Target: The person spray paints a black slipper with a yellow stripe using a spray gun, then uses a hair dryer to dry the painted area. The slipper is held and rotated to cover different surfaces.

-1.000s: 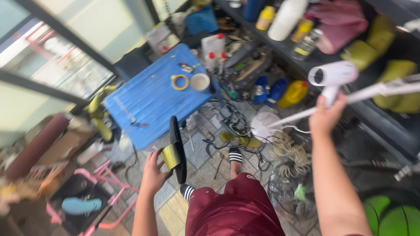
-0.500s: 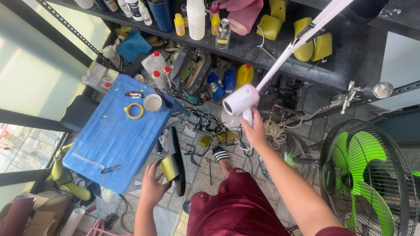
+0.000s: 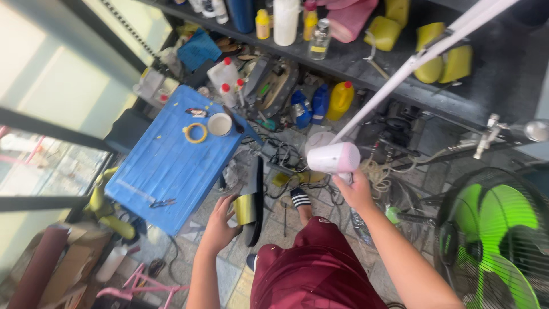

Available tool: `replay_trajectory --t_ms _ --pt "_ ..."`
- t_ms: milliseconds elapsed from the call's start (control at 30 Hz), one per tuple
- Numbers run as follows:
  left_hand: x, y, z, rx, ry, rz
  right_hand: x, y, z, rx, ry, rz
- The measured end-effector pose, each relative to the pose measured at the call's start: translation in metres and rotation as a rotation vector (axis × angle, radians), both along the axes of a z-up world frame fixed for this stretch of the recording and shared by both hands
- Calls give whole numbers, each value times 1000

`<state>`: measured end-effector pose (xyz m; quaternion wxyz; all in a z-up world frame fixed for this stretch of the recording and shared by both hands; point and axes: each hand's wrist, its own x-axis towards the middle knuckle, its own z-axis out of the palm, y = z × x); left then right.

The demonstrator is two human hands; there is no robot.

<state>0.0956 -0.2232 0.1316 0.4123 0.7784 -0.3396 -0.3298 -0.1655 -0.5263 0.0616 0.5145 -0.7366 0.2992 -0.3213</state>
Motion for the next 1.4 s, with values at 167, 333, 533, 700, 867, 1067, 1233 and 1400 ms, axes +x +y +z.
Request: replay_trajectory --t_ms 167,333,533,700,867,1067,1233,1400 --pt "4 9 19 -36 -105 1 44 21 26 -40 114 185" --pt "-1 24 42 41 -122 38 79 42 36 17 91 264" --pt "-6 35 49 -6 -124 65 97 55 32 87 98 529" --pt "-7 38 51 -21 -126 79 104 61 30 44 148 419" --pt "-9 37 57 114 -112 106 106 48 34 68 169 540" --pt "-9 36 60 99 -94 132 109 44 41 85 118 586" --pt "-9 37 57 115 -89 153 111 44 41 93 128 544" --pt "-9 38 55 70 -64 149 114 42 40 101 184 540"
